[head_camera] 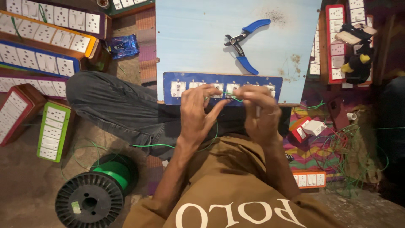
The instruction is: The person sits on the floor and wires a blue panel with multiple electrical sockets using green wires. They use pliers to strip wire ends and a screwdriver to secure connections to the socket terminals.
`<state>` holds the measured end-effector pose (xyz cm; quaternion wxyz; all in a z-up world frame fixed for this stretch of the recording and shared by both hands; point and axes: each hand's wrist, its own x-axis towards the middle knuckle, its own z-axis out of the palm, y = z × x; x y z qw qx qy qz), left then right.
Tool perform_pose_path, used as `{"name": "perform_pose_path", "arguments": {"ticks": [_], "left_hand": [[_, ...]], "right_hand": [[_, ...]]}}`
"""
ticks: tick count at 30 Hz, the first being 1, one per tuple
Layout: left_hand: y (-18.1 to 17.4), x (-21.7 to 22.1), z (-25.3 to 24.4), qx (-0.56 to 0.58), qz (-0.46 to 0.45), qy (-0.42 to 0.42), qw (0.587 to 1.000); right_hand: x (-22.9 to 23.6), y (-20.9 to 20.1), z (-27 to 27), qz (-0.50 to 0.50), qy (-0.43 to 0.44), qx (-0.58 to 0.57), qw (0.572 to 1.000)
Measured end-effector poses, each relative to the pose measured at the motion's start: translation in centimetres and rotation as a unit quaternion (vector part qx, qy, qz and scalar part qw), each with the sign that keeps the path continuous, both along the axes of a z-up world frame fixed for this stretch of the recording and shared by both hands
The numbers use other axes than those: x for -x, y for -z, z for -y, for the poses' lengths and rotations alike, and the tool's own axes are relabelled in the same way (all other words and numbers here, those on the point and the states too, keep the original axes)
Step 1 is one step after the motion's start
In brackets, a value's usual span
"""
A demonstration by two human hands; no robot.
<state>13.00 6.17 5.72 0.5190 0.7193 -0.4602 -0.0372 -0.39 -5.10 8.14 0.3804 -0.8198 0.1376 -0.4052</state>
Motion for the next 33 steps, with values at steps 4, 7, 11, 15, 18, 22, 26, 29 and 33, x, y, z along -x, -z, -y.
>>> {"name": "perform_pose_path", "arguments": {"ticks": [4,7,11,15,18,22,26,29,33], "left_hand": [[-0.2,-0.1,-2.7,0.068,0.022,-0.082,0.994],[-0.7,-1.4,-5.6,0.048,-0.104,-0.232,0.966],[-1.2,-3.6,-8.3,-0.056,-0.116,-0.34,0.931],[-1.1,-2.6,-5.9,-0.011,-0.059,-0.149,0.987],[-0.8,-1.7,-3.6,0.0,0.064,-0.089,0.994],[-0.5,-1.3,-2.7,-0.013,0.05,-0.059,0.997],[-0.2,-0.9,-1.8,0.028,0.009,-0.05,0.998],[0.3,-0.7,-0.9,0.053,-0.001,-0.001,0.999],[0.7,-1.2,0.4,0.053,-0.008,0.019,0.998]], "right_hand": [[1.4,0.2,0.2,0.094,0.03,-0.084,0.992],[2.2,-0.2,0.4,0.087,0.095,-0.095,0.987],[1.7,-0.2,-0.2,0.099,0.04,-0.143,0.984],[-1.0,0.8,-1.5,0.066,-0.02,-0.092,0.993],[-2.4,1.0,-2.4,0.048,-0.055,-0.119,0.99],[-3.3,-0.1,-1.8,-0.023,0.009,0.043,0.999],[-5.3,-0.8,2.3,-0.023,0.084,0.105,0.991],[-6.0,-0.6,6.8,-0.22,-0.005,0.052,0.974],[-4.7,0.1,13.1,-0.413,-0.021,0.158,0.896]]}}
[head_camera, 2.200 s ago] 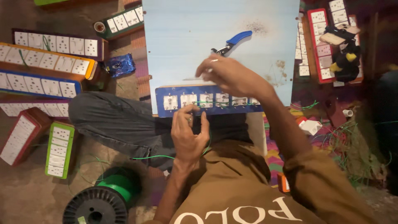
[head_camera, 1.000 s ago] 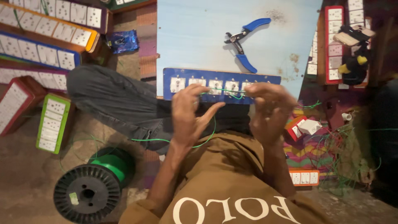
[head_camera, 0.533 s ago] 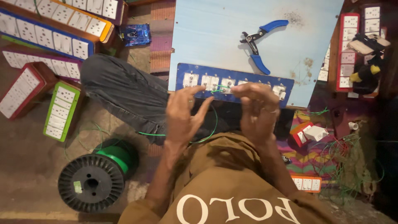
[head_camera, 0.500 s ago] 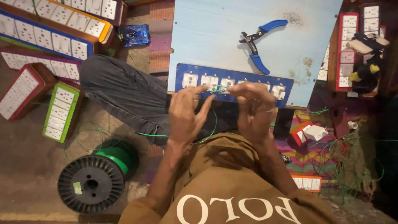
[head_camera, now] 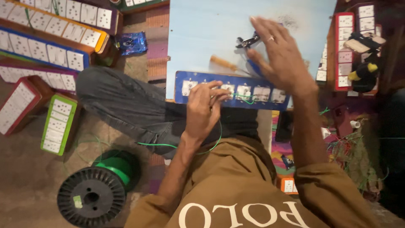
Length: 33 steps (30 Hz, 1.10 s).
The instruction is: The person sits on the floor and wires a blue panel with multiple electrical sockets using green wires. They use pliers to strip wire ends and a screwdriver to secure connections to the socket terminals.
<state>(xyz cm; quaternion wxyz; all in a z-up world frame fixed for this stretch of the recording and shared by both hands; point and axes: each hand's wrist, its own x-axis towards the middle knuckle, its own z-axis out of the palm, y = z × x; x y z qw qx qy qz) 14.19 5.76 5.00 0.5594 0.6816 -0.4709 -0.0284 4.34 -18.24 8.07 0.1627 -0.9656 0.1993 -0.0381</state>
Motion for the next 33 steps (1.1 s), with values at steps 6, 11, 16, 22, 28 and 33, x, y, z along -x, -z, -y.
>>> {"name": "perform_pose_path", "arguments": {"ticks": [6,11,16,22,28,33], "left_hand": [[0.4,0.4,-0.1,0.007,-0.01,-0.026,1.0],[0.0,0.8,-0.1,-0.007,-0.031,-0.037,0.999],[-0.1,0.3,0.2,-0.015,-0.054,-0.042,0.998],[0.0,0.0,0.0,-0.024,-0.073,-0.01,0.997],[0.4,-0.1,-0.2,-0.046,-0.073,-0.016,0.996],[0.3,0.3,0.1,-0.059,-0.092,-0.03,0.994]], "right_hand": [[3.5,3.4,5.5,-0.024,-0.018,0.082,0.996],[2.7,1.3,5.4,0.06,0.06,0.112,0.99],[5.8,-4.4,-5.8,0.166,0.096,-0.243,0.951],[6.2,-2.9,-16.6,0.113,0.186,0.026,0.976],[4.7,-3.2,-17.2,0.091,0.212,0.013,0.973],[5.6,-4.3,-17.1,0.071,0.225,0.007,0.972]]}}
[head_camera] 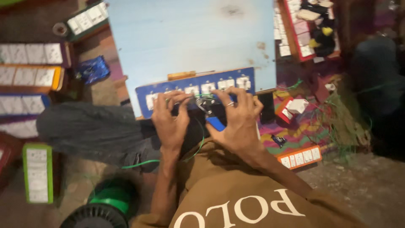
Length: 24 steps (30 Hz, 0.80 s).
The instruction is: The person sits on the floor and wires a blue panel with multiple electrical sockets using green wires. They use pliers to strip wire ends and a screwdriver to secure connections to the socket terminals.
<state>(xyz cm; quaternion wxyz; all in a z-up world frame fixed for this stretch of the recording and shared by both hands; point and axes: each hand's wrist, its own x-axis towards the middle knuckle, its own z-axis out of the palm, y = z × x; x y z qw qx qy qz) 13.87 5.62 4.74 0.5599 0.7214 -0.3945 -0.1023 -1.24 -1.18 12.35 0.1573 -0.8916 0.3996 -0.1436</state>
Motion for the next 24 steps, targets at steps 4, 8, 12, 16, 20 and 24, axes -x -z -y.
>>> {"name": "perform_pose_path", "arguments": {"ticks": [4,8,12,16,20,24], "left_hand": [[-0.4,-0.1,-0.3,0.017,-0.018,0.027,0.999],[-0.5,-0.3,-0.3,0.015,-0.014,0.032,0.999],[-0.3,-0.3,-0.2,0.009,-0.026,0.032,0.999],[-0.1,-0.4,-0.4,0.015,-0.041,0.026,0.999],[-0.2,-0.4,-0.1,0.005,-0.028,0.027,0.999],[0.4,-0.4,-0.7,0.03,0.046,0.03,0.998]], "right_hand": [[0.2,-0.4,0.1,0.0,-0.003,-0.003,1.0],[0.0,-0.5,0.6,-0.009,-0.024,-0.002,1.0],[0.0,-0.6,1.2,0.002,-0.04,0.014,0.999],[-0.1,-0.5,1.8,-0.013,-0.056,0.012,0.998],[-0.2,-0.6,3.3,-0.058,-0.076,-0.006,0.995],[-0.5,-0.5,3.8,-0.054,-0.077,-0.014,0.996]]}}
